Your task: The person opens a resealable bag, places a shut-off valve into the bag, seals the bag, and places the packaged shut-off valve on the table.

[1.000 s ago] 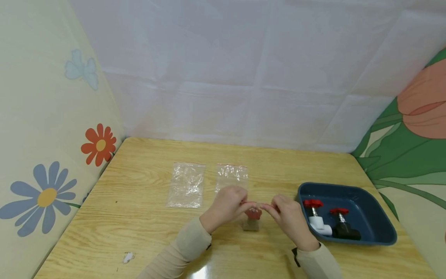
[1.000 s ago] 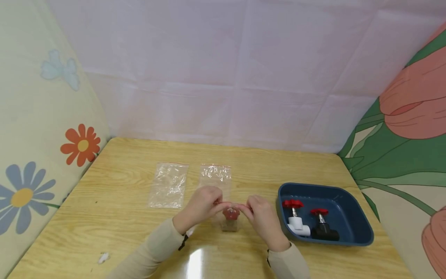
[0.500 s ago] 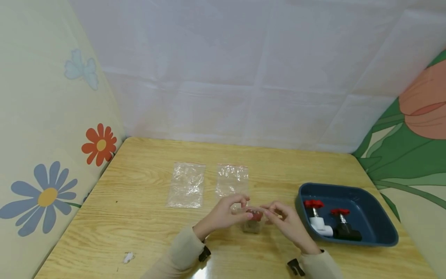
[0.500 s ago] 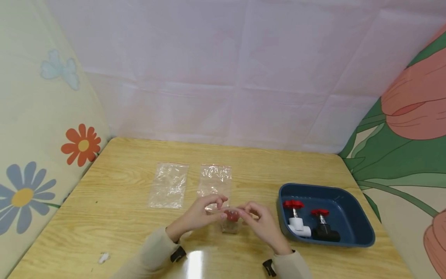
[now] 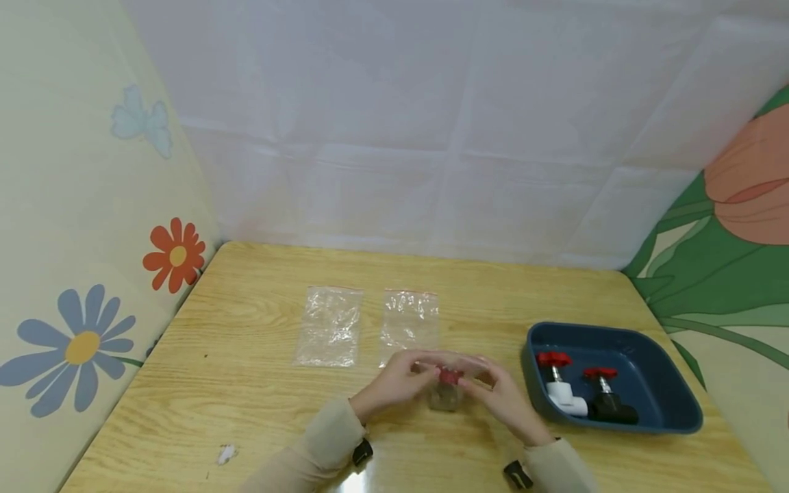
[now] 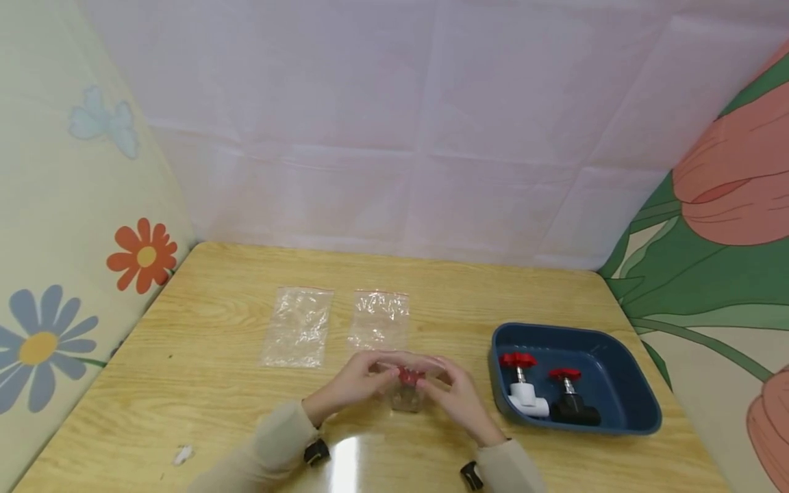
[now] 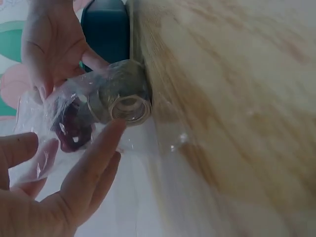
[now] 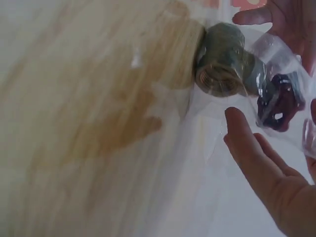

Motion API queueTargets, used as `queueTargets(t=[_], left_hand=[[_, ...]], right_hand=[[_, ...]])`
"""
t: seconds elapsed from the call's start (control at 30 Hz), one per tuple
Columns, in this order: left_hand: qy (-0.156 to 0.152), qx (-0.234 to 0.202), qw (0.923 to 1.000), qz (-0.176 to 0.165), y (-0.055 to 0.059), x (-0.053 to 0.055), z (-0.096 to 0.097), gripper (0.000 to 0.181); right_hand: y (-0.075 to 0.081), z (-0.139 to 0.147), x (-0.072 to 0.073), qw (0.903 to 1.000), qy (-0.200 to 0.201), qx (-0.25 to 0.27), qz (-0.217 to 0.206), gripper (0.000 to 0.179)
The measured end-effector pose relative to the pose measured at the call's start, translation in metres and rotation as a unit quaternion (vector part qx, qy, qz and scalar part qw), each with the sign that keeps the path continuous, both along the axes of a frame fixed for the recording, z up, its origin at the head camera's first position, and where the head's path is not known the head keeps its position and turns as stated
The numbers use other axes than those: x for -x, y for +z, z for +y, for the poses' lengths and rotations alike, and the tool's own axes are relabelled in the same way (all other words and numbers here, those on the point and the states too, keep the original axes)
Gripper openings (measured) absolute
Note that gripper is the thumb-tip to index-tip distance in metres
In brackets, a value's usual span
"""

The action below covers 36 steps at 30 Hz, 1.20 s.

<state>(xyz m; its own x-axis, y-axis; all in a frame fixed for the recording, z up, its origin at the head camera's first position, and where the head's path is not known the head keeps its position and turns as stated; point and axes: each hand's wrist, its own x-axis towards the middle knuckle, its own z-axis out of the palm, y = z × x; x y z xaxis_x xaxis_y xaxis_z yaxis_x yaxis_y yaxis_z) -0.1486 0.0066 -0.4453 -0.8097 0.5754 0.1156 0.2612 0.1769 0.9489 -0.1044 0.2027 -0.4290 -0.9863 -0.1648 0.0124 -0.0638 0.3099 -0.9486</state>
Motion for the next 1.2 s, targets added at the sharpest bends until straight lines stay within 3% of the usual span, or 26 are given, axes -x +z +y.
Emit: queueTargets(t=[0.13, 0.4, 0.57, 0.67, 0.83, 1.0, 1.13, 1.2], left_hand=[[0.016, 0.003, 0.9998, -0.007, 0.002, 0.001, 0.005, 0.02], [0.065, 0.02, 0.9977, -0.008, 0.006, 0.003, 0.011, 0.023], [0.087, 0.013, 0.9959, -0.022, 0.01, 0.006, 0.019, 0.03], [0.099, 0.0, 0.9944, -0.038, 0.013, 0.012, 0.026, 0.023], [0.102, -0.031, 0.9916, -0.072, 0.018, 0.029, 0.04, 0.015], [0.142, -0.025, 0.9835, -0.11, 0.02, 0.048, 0.053, 0.014], [0.151, -0.022, 0.9754, -0.159, 0.02, 0.061, 0.063, 0.014], [0.148, -0.014, 0.9755, -0.162, 0.02, 0.066, 0.068, 0.016]], right_hand=[[0.0, -0.001, 0.001, 0.9986, 0.008, 0.038, -0.037, 0.038], [0.003, -0.015, 0.005, 0.9921, -0.104, 0.029, -0.063, 0.022], [0.004, -0.017, 0.012, 0.9886, -0.137, 0.016, -0.06, 0.016], [0.009, -0.016, 0.017, 0.9872, -0.151, 0.004, -0.051, 0.017], [0.018, -0.012, 0.034, 0.9829, -0.174, -0.055, -0.022, 0.016], [0.024, -0.01, 0.058, 0.9705, -0.183, -0.157, 0.005, 0.014], [0.026, -0.007, 0.074, 0.9578, -0.196, -0.21, -0.012, 0.014], [0.025, -0.005, 0.08, 0.9521, -0.207, -0.224, -0.021, 0.013]])
